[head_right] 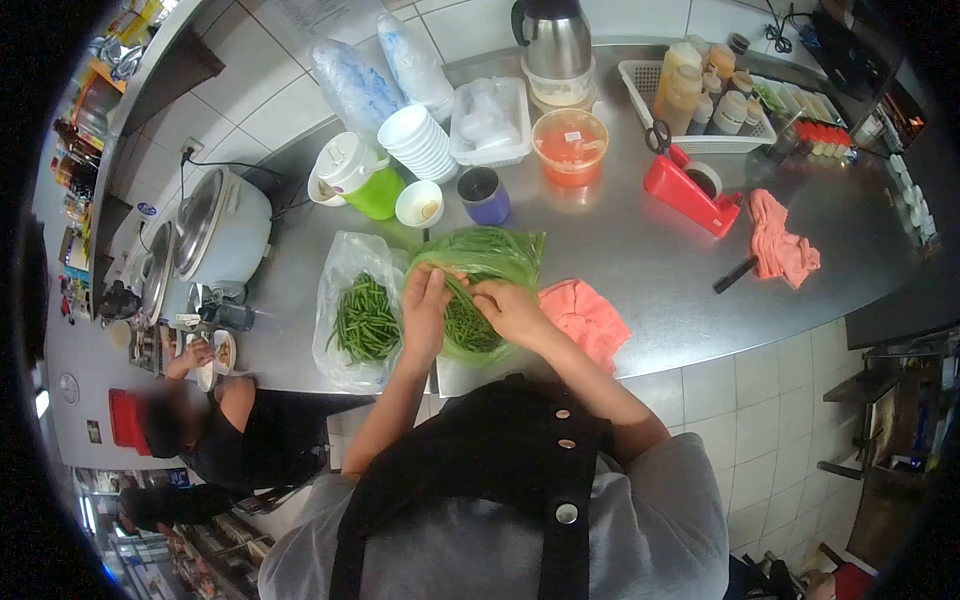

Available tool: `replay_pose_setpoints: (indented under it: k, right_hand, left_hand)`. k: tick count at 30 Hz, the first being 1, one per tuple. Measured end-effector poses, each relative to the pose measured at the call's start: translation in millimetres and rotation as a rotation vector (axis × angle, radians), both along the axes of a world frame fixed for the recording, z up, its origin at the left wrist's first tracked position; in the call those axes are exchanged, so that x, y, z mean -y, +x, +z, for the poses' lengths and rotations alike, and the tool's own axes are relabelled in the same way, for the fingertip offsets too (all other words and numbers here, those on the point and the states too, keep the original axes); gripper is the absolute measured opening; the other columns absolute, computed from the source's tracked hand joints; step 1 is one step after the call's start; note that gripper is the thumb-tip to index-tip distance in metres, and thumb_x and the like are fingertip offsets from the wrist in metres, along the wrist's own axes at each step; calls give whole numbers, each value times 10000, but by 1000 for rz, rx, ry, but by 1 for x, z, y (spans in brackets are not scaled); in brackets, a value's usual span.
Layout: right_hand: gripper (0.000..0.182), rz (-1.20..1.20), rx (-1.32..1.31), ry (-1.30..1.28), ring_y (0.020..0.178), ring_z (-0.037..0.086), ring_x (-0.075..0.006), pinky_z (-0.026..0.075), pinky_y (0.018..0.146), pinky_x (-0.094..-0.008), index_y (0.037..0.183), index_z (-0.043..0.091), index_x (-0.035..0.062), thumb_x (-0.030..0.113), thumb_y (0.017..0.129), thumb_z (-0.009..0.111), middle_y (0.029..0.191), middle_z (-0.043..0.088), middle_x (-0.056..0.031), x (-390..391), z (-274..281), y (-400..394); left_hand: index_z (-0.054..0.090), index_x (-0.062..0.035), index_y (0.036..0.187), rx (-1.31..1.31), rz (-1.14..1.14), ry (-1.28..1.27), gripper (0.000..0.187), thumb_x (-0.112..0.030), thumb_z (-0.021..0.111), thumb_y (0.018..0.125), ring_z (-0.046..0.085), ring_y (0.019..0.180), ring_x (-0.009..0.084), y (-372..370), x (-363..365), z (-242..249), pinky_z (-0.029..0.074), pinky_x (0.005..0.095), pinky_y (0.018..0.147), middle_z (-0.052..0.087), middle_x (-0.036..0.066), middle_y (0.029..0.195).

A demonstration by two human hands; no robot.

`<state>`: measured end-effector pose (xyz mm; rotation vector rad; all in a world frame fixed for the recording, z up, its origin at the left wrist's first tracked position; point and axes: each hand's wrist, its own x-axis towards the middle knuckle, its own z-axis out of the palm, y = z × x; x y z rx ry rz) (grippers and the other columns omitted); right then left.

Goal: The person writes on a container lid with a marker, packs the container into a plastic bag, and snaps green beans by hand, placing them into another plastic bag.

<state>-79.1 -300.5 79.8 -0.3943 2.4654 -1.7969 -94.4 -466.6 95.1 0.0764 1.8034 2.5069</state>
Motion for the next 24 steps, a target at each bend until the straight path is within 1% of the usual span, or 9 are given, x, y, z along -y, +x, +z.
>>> replay_pose_setpoints:
  k: [2, 4, 7, 9, 15, 17, 18, 20, 24]
  right_hand:
    - [201, 5, 72, 46, 858, 675, -281, 503, 765, -368, 1036, 667, -23, 126, 910, 622, 943, 698, -182, 0, -8, 4]
    - [212, 78, 262, -226, 785, 598, -101, 479, 710, -274, 1054, 659, -29, 144, 933, 642, 881, 682, -46, 4, -22, 9]
    - [201, 33, 284, -247, 811, 585, -73, 479, 722, -253, 1030, 663, -23, 155, 940, 647, 874, 666, -7, 12, -34, 16]
    - [192, 30, 316, -270, 812, 600, -95, 485, 735, -262, 1030, 663, -21, 140, 928, 654, 860, 668, -17, 9, -33, 17]
    - [215, 153, 226, -236, 826, 651, -188, 498, 750, -327, 1084, 644, -17, 114, 915, 624, 942, 693, -101, -9, 9, 2]
    - [263, -177, -206, -123, 806, 655, -267, 493, 734, -366, 1144, 623, 0, 126, 914, 609, 941, 687, -147, -8, 6, -15]
    - [263, -175, -205, -122, 806, 655, -267, 493, 734, -366, 1144, 623, 0, 126, 914, 609, 941, 687, -147, -12, 10, -21]
    - [242, -73, -130, 115, 775, 640, -344, 487, 719, -399, 1091, 649, 3, 153, 904, 614, 895, 676, -186, -21, 20, -27]
    - [182, 192, -145, 157, 811, 637, -354, 491, 712, -419, 914, 691, 0, 168, 884, 627, 873, 666, -181, -14, 20, -21]
  left_hand:
    - [526, -3, 1166, 49, 32, 93, 190, -123, 453, 1039, 607, 1035, 174, 4, -5, -7, 479, 325, 961, 616, 89, 1145]
    - [512, -7, 1204, 98, 61, 182, 219, -134, 428, 1048, 593, 1074, 178, 10, -10, -13, 469, 340, 987, 597, 97, 1190]
    - [466, -6, 1292, 262, 95, 223, 277, -125, 396, 1052, 552, 1148, 208, 20, -17, -21, 442, 360, 1010, 557, 115, 1262]
    - [463, 4, 1296, 213, -1, 64, 289, -137, 386, 1056, 572, 1124, 229, 26, -18, -26, 440, 356, 1019, 581, 114, 1226]
    - [512, -8, 1246, 247, -42, -176, 286, -196, 404, 1059, 577, 780, 141, 35, 4, -25, 476, 276, 708, 621, 79, 992]
    - [526, -9, 1226, 233, -94, -268, 290, -214, 404, 1060, 544, 687, 108, 36, 12, -16, 453, 254, 627, 614, 66, 945]
    - [522, -12, 1233, 232, -191, -317, 295, -223, 411, 1059, 508, 666, 99, 36, 17, -11, 436, 249, 623, 606, 54, 905]
    - [524, -17, 1226, 197, -275, -421, 286, -222, 429, 1051, 444, 608, 80, 36, 18, -4, 389, 242, 579, 614, 39, 853]
    - [519, -16, 1226, 223, -310, -427, 266, -193, 449, 1041, 426, 610, 67, 34, 21, 3, 383, 236, 572, 641, 40, 845]
